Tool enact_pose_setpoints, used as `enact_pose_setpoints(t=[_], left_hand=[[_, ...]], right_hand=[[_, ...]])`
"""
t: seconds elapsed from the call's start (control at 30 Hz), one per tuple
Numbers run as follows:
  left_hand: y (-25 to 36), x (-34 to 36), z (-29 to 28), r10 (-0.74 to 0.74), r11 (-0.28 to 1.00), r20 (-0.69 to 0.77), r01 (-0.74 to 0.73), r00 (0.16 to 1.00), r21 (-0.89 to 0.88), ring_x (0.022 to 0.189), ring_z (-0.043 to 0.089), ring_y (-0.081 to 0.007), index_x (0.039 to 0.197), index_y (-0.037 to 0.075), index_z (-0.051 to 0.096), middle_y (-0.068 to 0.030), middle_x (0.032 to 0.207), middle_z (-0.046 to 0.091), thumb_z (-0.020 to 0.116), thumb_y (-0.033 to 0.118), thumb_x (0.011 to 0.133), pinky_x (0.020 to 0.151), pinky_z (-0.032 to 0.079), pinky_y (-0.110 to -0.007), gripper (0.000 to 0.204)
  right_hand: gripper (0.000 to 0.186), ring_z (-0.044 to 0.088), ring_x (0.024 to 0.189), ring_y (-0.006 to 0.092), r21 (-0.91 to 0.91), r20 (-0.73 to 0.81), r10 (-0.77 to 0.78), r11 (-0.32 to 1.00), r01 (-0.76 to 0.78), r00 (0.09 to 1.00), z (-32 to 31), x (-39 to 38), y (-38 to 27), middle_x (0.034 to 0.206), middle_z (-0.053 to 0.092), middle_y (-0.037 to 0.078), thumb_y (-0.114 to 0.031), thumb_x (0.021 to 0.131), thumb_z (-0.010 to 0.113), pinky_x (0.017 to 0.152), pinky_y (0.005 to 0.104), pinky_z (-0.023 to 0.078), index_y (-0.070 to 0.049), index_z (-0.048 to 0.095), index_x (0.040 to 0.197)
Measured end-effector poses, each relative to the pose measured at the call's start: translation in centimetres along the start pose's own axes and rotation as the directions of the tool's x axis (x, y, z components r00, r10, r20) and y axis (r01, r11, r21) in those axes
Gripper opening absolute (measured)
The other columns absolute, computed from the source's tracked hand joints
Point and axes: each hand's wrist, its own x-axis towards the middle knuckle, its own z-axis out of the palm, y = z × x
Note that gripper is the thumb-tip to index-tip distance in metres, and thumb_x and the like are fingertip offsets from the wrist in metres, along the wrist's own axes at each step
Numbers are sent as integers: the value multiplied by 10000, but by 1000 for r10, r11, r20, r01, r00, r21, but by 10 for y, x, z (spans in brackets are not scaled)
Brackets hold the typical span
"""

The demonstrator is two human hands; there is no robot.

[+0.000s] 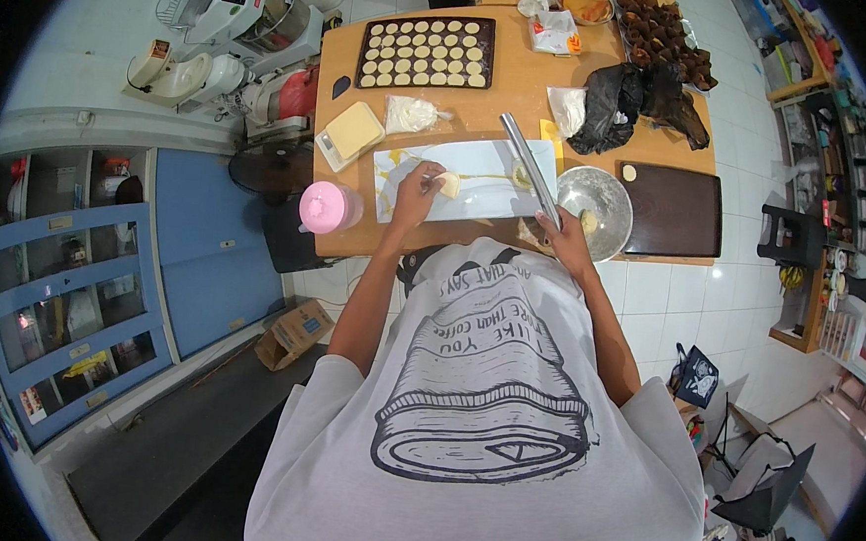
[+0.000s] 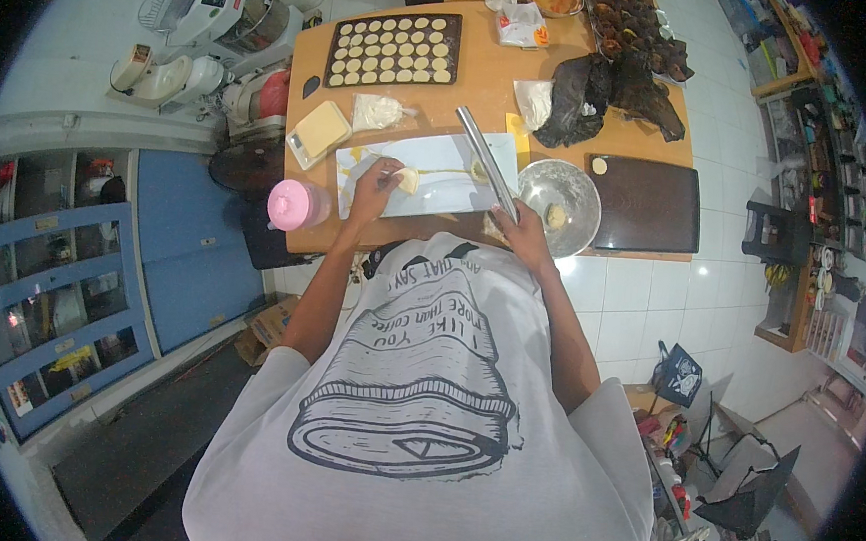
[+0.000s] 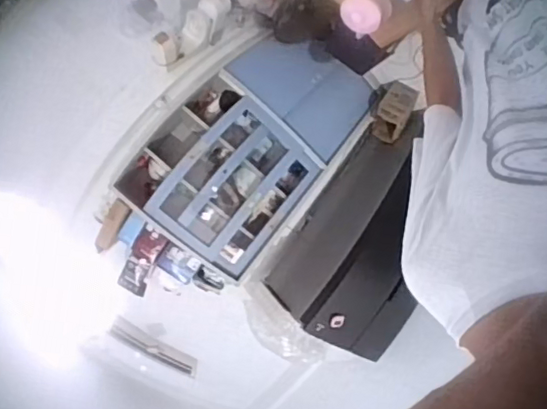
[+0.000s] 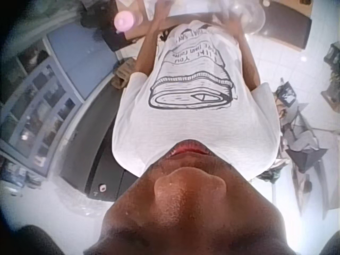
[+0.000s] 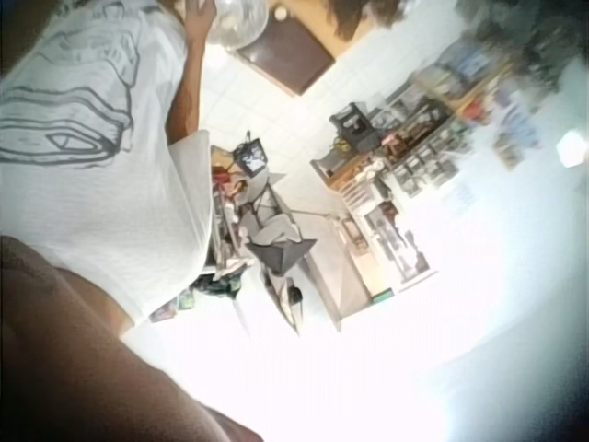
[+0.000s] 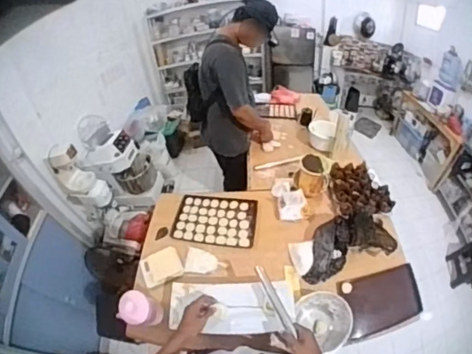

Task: The person uses a rolling pin to flatten pieces of dough on a board, then rolls small portions into balls by hand and places them onto a baking tray.

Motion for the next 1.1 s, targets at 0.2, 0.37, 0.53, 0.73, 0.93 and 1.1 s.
enact_pose_setpoints(t=[0.2,0.37,0.53,0.73,0.93,1.1], left_hand=[[-4,5,3,-2,996,4,2,1000,-94,900,643,-165,1109,35,634,-80,1035,698,667,-34,900,800,509,-305,222],[-5,6,6,-65,998,-12,65,998,-6,914,641,-195,1108,43,636,-98,1039,684,693,-33,859,825,503,-317,267],[18,-7,12,207,880,-145,-120,967,460,1078,600,-287,1139,70,638,-126,1190,620,691,18,840,963,451,-420,307],[15,-43,17,272,781,125,-295,954,551,1408,419,-286,1425,81,525,-132,1562,404,593,184,953,1120,313,-556,488],[33,-60,21,256,575,154,-278,954,769,1512,300,-228,1584,118,313,-91,1656,282,479,433,1022,1203,157,-610,666],[32,-61,18,208,586,180,-270,961,764,1521,284,-250,1595,154,299,-62,1673,254,469,450,1032,1178,79,-674,658]], right_hand=[[318,421,613,52,18,-22,-14,1000,14,1000,1,2,-3,673,458,-59,-315,1006,651,546,253,350,-1,672,1055],[310,402,630,49,-40,-25,-54,998,53,998,1,6,3,694,465,-63,-297,1009,649,547,252,342,7,670,1067],[381,587,661,170,-76,-43,-69,995,65,997,0,10,11,759,651,128,-316,975,662,648,341,482,47,665,1090],[373,550,624,131,-28,-4,29,999,-29,1000,0,4,-8,731,624,85,-319,983,655,602,312,456,37,671,1094],[354,506,600,113,-77,40,-1,997,4,999,4,9,-5,676,578,40,-323,989,647,567,315,423,30,660,1010],[357,488,599,110,-97,113,23,995,-12,993,8,12,-13,653,556,20,-333,992,640,565,315,411,21,642,943]])
